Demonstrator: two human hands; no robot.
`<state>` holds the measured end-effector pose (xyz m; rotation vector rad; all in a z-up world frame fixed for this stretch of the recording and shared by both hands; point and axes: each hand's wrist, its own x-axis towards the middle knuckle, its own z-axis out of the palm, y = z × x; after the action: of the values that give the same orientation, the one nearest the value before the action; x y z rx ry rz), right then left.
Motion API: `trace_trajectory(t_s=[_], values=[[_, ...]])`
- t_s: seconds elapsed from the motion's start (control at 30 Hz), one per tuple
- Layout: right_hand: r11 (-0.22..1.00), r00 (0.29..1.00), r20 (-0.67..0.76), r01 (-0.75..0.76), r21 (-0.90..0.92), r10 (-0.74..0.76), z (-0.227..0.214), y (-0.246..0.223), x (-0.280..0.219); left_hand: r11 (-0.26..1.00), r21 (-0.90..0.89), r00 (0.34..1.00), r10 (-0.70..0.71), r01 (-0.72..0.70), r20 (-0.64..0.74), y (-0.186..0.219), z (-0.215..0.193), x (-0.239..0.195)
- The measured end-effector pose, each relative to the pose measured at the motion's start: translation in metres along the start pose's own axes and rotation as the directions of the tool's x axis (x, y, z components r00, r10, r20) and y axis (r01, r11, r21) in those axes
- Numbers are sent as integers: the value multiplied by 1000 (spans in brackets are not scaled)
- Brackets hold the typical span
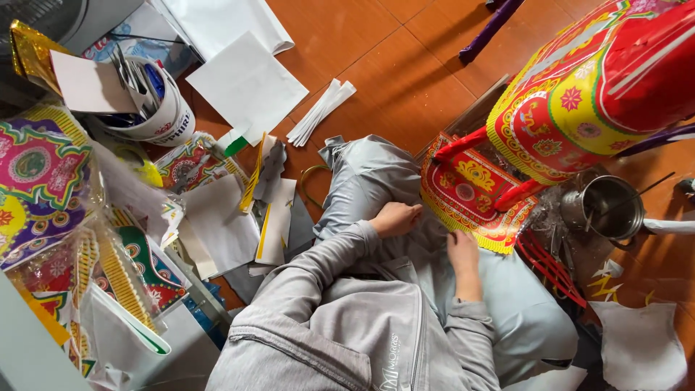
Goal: Assembling and decorating a large paper horse figure.
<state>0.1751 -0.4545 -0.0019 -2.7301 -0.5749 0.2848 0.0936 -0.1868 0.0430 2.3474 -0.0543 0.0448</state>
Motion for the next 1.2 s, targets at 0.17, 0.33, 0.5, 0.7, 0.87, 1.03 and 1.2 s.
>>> trace_trajectory(t_s=[0.17, 0.33, 0.5, 0.7, 0.87, 1.03, 1.2], values=[[981, 976, -114, 191, 39, -185, 7, -29, 4, 1000, 0, 1000, 7, -7, -8, -5, 0, 0], [999, 998, -70, 2, -51, -6, 19, -9, -1, 1000, 28, 1000, -11, 10, 21, 2, -1, -1], [1000, 999, -44, 25, -1, -25, 15, -4, -1, 913, -400, 975, -12, -81, -224, -6, -25, 2], [996, 996, 7, 89, 24, -89, 14, 0, -5, 897, -420, 718, -382, 137, -582, -62, -108, -33], [994, 994, 39, 103, 44, -105, 14, -1, 3, 846, -377, 546, -531, 376, -648, -147, -134, -115], [994, 995, 39, 93, 55, -95, 11, 1, 3, 626, -314, 354, -709, 714, -610, -214, -128, -185], [996, 995, 45, 90, 14, -91, 19, 8, 7, 593, -184, 318, -639, 784, -701, -228, -128, -204]])
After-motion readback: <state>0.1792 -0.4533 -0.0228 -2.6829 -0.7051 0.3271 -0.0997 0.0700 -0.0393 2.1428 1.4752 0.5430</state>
